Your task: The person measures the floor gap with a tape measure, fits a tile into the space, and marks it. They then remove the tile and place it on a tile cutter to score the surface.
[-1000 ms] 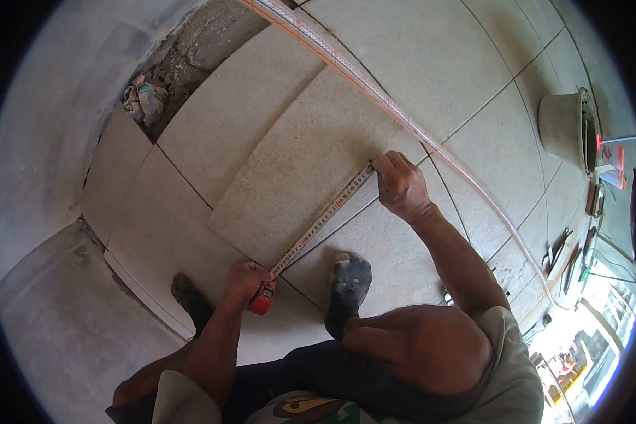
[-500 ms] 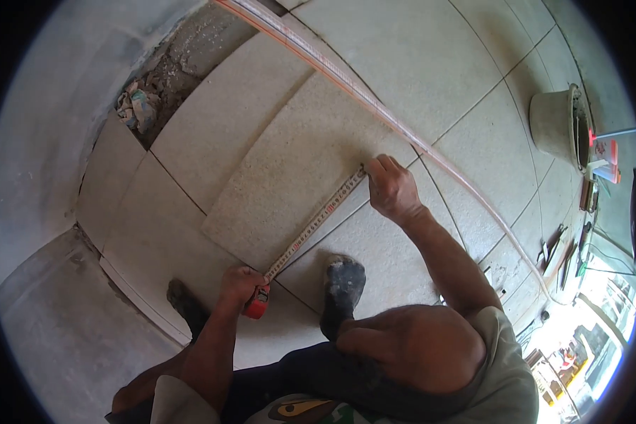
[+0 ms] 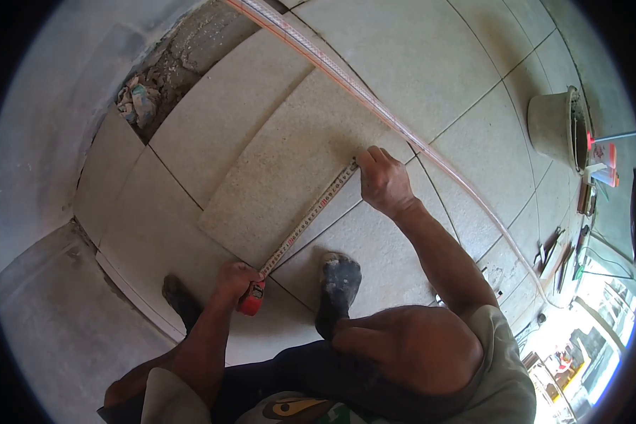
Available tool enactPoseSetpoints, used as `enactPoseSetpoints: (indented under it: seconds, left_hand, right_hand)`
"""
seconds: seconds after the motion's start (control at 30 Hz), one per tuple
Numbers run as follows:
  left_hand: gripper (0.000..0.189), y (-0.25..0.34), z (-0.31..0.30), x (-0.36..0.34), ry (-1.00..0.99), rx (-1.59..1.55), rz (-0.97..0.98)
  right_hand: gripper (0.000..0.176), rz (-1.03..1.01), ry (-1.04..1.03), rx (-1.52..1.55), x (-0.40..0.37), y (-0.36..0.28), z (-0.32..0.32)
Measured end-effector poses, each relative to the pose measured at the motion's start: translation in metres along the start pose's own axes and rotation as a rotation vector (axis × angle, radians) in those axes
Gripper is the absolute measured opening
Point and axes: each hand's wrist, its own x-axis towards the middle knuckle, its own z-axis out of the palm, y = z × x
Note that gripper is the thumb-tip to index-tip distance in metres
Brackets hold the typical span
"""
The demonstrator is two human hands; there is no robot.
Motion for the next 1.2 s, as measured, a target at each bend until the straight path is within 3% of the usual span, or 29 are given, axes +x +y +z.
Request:
enactPoseSetpoints:
  seconds: [0.27,0.53,0.6,0.63,0.7,0.73,0.77,0.83,0.87,1.0,1.13,1.2]
  left_hand:
    - [0.017,-0.001,0.001,-0.001,0.069,0.04,0.055]
    - [0.02,0.01,-0.006,-0.011,-0.008,0.032,0.025]
    - [0.019,0.021,-0.011,-0.024,-0.18,0.078,0.056]
    - [0.019,0.022,-0.011,-0.024,-0.174,0.079,0.059]
    - [0.019,0.022,-0.009,-0.024,-0.411,0.289,0.212]
    - [0.019,0.022,-0.004,-0.025,-0.406,0.295,0.213]
    - [0.019,0.023,0.003,-0.026,-0.454,0.171,0.227]
    - [0.018,0.031,0.015,-0.029,-0.496,0.054,0.251]
    - [0.017,0.036,0.021,-0.032,-0.454,-0.025,0.252]
    - [0.014,0.039,0.038,-0.027,-0.257,-0.148,0.315]
    - [0.015,0.072,0.05,-0.054,-0.213,-0.428,0.317]
    - [0.02,0.078,0.05,-0.053,-0.167,-0.406,0.376]
  right_hand:
    - [0.012,0.035,-0.038,-0.011,-0.015,0.002,-0.001]
    - [0.009,0.195,0.001,0.066,-0.024,-0.009,-0.015]
    - [0.007,0.32,0.013,0.163,-0.032,-0.01,-0.018]
    - [0.007,0.317,0.019,0.165,-0.035,-0.008,-0.019]
    - [0.01,0.506,0.095,0.432,-0.039,-0.01,-0.021]
    - [0.026,0.722,0.025,0.578,-0.04,-0.016,-0.028]
    - [0.026,0.72,0.034,0.581,-0.04,-0.023,-0.031]
    - [0.044,0.894,-0.015,0.901,-0.042,-0.038,-0.035]
    - [0.058,0.842,-0.149,0.94,-0.054,-0.042,-0.025]
    - [0.081,0.693,-0.664,1.14,-0.064,-0.101,-0.011]
    - [0.084,0.54,-0.743,1.079,-0.048,-0.132,-0.017]
    - [0.083,0.868,-0.953,1.166,-0.039,-0.128,-0.021]
